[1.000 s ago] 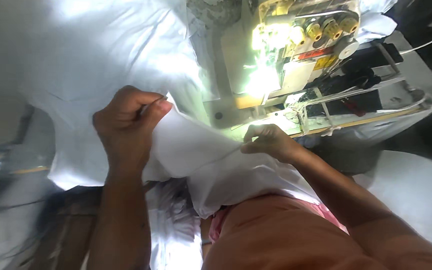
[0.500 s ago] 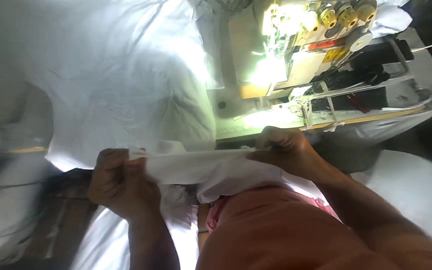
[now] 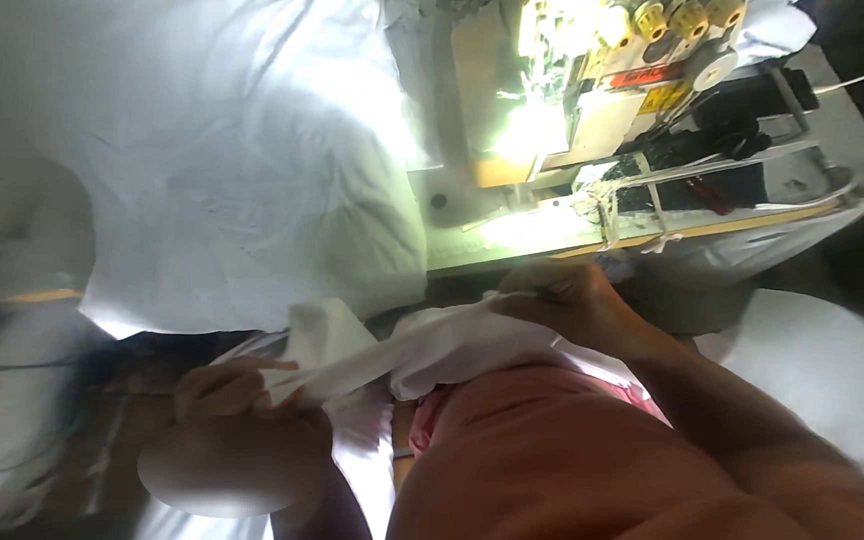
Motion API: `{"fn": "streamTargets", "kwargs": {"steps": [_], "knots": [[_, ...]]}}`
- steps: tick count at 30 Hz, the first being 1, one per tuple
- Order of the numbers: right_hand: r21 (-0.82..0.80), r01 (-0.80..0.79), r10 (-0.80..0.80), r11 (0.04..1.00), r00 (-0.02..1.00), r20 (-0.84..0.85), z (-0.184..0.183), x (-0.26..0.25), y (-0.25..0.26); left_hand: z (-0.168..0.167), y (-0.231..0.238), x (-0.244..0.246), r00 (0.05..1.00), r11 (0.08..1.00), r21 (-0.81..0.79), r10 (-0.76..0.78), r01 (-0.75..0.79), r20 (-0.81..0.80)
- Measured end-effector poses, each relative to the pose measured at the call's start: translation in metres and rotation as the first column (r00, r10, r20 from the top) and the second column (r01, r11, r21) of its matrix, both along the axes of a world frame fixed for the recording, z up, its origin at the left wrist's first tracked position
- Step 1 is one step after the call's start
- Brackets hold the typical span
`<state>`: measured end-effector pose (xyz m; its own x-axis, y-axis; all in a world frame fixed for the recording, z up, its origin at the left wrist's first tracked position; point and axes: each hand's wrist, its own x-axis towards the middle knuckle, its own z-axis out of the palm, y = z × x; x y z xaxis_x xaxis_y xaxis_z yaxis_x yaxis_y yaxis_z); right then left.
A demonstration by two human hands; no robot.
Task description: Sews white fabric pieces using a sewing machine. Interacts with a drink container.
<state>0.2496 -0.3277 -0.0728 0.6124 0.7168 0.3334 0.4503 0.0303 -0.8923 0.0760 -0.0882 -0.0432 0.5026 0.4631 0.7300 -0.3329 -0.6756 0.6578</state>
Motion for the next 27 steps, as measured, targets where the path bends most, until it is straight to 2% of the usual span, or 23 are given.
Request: {"fn": "streamTargets", "kwargs": {"steps": [4, 10, 15, 16, 18, 20, 22, 25, 27], "knots": [[0.047, -0.041, 0.051, 0.998, 0.969, -0.241, 0.002, -0.003, 0.0, -0.003, -0.008, -0.006, 1.0, 1.0, -0.019, -0.018, 0.018, -0.001], [0.088, -0.062, 0.097, 0.994, 0.869, -0.485, 0.0, -0.009, 0.005, -0.008, -0.014, -0.007, 1.0, 0.997, -0.071, 0.007, -0.007, -0.01], [0.103, -0.128, 0.16, 0.986, 0.896, -0.415, -0.003, -0.01, 0.01, 0.002, -0.01, 0.01, 0.992, 0.968, -0.227, 0.086, -0.104, -0.089], [0.113, -0.133, 0.167, 0.985, 0.902, -0.398, -0.002, -0.011, 0.01, 0.005, -0.003, 0.017, 0.988, 0.971, -0.206, 0.099, -0.122, -0.121], [0.128, -0.111, 0.151, 0.986, 0.921, -0.359, -0.001, -0.011, 0.01, 0.006, 0.018, 0.041, 0.983, 0.994, -0.06, 0.076, -0.087, -0.166], [0.153, -0.023, 0.072, 0.988, 0.945, -0.319, -0.007, -0.008, 0.01, 0.01, 0.033, 0.084, 0.985, 0.989, 0.149, 0.016, 0.01, -0.17], [0.174, 0.11, -0.058, 0.979, 0.959, -0.278, -0.021, -0.002, 0.008, 0.013, 0.029, 0.14, 0.985, 0.942, 0.321, -0.041, 0.094, -0.169], [0.123, 0.361, -0.329, 0.924, 0.919, -0.218, -0.05, 0.008, -0.003, -0.002, 0.002, 0.217, 0.961, 0.904, 0.374, -0.114, 0.205, -0.252], [0.054, 0.461, -0.436, 0.886, 0.866, -0.242, -0.067, 0.016, -0.016, -0.017, -0.023, 0.255, 0.925, 0.886, 0.369, -0.149, 0.282, -0.349]]}}
